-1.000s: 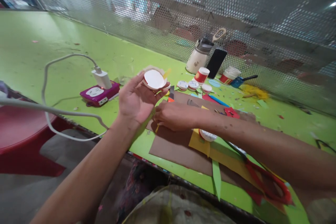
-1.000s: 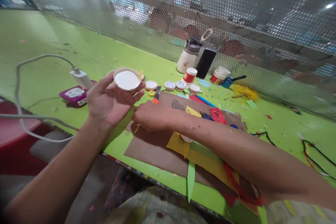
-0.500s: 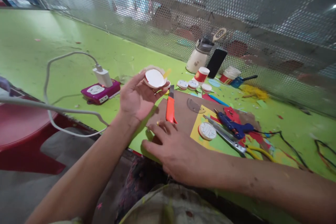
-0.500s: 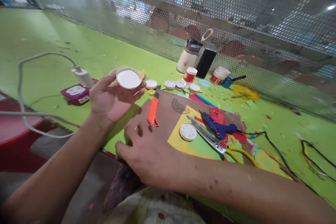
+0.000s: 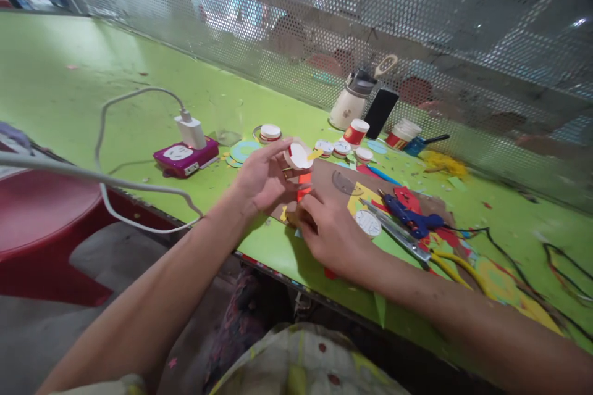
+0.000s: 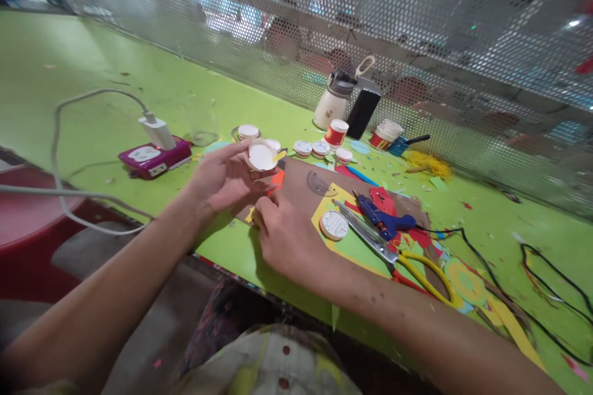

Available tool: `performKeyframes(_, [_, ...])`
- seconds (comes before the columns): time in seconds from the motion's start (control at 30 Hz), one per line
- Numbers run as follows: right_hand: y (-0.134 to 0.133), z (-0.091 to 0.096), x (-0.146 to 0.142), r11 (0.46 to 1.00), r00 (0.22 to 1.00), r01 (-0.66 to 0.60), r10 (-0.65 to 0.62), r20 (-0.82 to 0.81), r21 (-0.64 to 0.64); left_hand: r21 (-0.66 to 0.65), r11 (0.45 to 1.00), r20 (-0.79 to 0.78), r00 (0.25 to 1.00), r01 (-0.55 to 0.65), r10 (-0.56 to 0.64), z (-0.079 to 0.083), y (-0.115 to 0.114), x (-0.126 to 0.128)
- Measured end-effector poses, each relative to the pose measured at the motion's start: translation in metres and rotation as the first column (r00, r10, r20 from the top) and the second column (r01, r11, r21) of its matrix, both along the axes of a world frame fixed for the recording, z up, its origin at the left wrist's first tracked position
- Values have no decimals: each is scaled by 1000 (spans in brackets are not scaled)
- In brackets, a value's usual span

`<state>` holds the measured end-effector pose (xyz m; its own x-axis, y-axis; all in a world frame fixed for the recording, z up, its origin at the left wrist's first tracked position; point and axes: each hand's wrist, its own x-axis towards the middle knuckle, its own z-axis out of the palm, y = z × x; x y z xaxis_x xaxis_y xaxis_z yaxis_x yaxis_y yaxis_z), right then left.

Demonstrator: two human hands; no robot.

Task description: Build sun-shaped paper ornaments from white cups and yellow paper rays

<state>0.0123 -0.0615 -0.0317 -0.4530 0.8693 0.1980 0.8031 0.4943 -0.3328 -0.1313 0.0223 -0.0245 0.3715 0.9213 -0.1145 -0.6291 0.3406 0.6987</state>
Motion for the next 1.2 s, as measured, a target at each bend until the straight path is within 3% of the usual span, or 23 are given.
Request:
performKeyframes(0.23, [5, 6, -20, 996, 944, -86, 70, 324, 35, -46, 999, -62, 998, 16, -19, -4, 1, 3])
performKeyframes(0.7, [0, -26, -36, 938, 936, -115, -8, 352, 327, -66, 997, -100, 994, 43, -50, -2, -3, 4])
performKeyframes(0.97, [5, -33, -30, 916, 970, -144, 55, 238, 375, -68, 997, -114, 993, 29, -37, -3, -2, 3])
performKeyframes(1.2, [13, -35, -23, 957, 984, -72, 115, -139, 282, -59, 998, -96, 995, -15, 10, -6, 0, 4])
